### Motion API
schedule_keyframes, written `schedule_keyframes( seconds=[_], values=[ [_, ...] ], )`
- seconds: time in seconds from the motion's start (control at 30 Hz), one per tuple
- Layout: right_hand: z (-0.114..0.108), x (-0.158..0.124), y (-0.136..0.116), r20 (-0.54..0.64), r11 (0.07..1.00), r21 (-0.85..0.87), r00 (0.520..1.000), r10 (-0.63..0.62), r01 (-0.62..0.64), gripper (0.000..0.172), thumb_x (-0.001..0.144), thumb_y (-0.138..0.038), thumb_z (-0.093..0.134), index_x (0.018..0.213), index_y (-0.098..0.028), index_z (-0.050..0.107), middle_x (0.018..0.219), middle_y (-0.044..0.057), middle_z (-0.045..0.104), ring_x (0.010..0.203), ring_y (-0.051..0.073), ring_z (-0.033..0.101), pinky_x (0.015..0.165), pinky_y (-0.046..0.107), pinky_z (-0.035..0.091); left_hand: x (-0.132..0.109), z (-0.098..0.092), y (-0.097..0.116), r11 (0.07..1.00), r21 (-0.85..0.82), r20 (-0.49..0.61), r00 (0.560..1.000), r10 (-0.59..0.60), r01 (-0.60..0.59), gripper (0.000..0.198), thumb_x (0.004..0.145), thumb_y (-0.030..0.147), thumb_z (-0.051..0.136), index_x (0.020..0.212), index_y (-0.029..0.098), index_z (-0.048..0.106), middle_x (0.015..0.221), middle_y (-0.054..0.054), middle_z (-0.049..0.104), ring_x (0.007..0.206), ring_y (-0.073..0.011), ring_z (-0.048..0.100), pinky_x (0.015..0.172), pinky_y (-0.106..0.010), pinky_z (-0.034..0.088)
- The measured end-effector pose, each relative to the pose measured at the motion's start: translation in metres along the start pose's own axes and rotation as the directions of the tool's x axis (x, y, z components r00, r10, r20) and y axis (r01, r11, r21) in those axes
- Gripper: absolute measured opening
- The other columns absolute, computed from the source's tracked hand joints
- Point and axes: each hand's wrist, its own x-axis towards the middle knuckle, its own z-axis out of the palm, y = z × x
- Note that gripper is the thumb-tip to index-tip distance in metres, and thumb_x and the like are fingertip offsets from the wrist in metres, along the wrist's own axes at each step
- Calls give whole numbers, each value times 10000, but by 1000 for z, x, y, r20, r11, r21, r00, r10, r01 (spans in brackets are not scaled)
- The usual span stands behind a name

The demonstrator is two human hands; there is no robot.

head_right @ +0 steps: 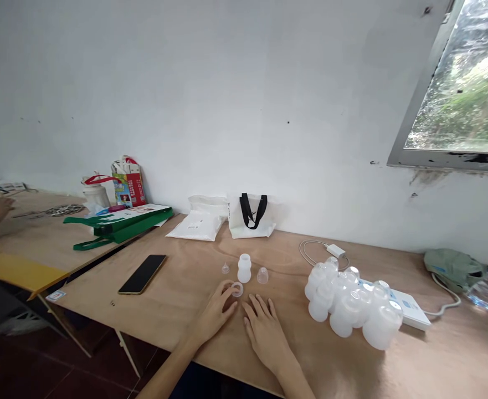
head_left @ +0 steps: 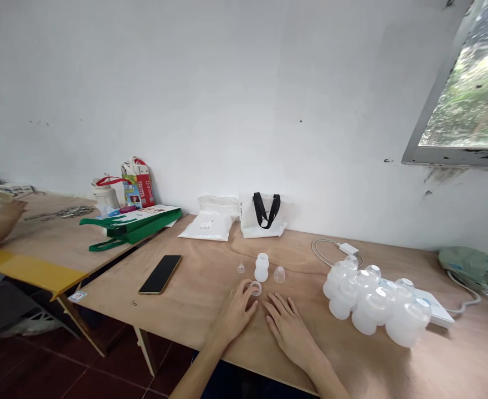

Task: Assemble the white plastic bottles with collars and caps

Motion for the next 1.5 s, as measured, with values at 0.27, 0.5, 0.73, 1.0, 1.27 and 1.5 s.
schedule_keyframes(
  seconds=[0.27,0.5,0.73,1.0,1.27,1.5],
  values=[
    [2,-1,0,-14,1000,8,1000,1,-1,420,1051,-297,391,1428,-265,574,1539,80,517,1437,299,454,1180,573,360,8,-2,-19,979,129,-80,986,-146,155,469,954,291,579,1418,271,519,1600,-99,367,1469,-314,368,1181,-510,363],
    [3,-1,1,6,1000,26,1000,4,-4,430,1048,-286,393,1439,-243,565,1550,92,501,1449,305,436,1181,595,351,11,-18,-8,957,129,110,955,-275,260,711,947,361,616,1584,341,299,1721,-63,38,1574,-323,102,1229,-525,238],
    [-3,-1,-2,26,999,35,1000,13,-14,439,1056,-288,375,1460,-241,538,1570,82,477,1462,285,417,1205,575,322,47,-30,-2,924,196,249,895,-371,329,794,858,466,714,1560,340,366,1707,-118,112,1559,-419,74,1185,-656,187],
    [-1,-1,0,9,1000,26,1000,7,-8,427,1049,-294,394,1442,-262,556,1557,66,496,1453,283,431,1198,564,341,55,-19,-7,953,147,178,941,-289,265,373,851,433,729,1183,264,713,1380,-130,513,1309,-344,508,1109,-476,394],
    [2,-2,1,4,1000,12,1000,-3,3,427,1050,-291,385,1438,-255,561,1548,78,507,1446,291,440,1188,572,349,65,-24,-17,972,74,244,941,-235,223,316,819,438,761,1065,245,718,1442,-100,487,1344,-351,468,1096,-445,410],
    [0,-1,0,6,1000,17,1000,-2,2,426,1048,-274,384,1433,-245,563,1547,83,507,1447,293,439,1186,581,351,65,-31,-10,976,115,229,951,-206,183,230,864,388,703,999,201,697,1132,-89,668,1106,-308,582,989,-421,441]
  ],
)
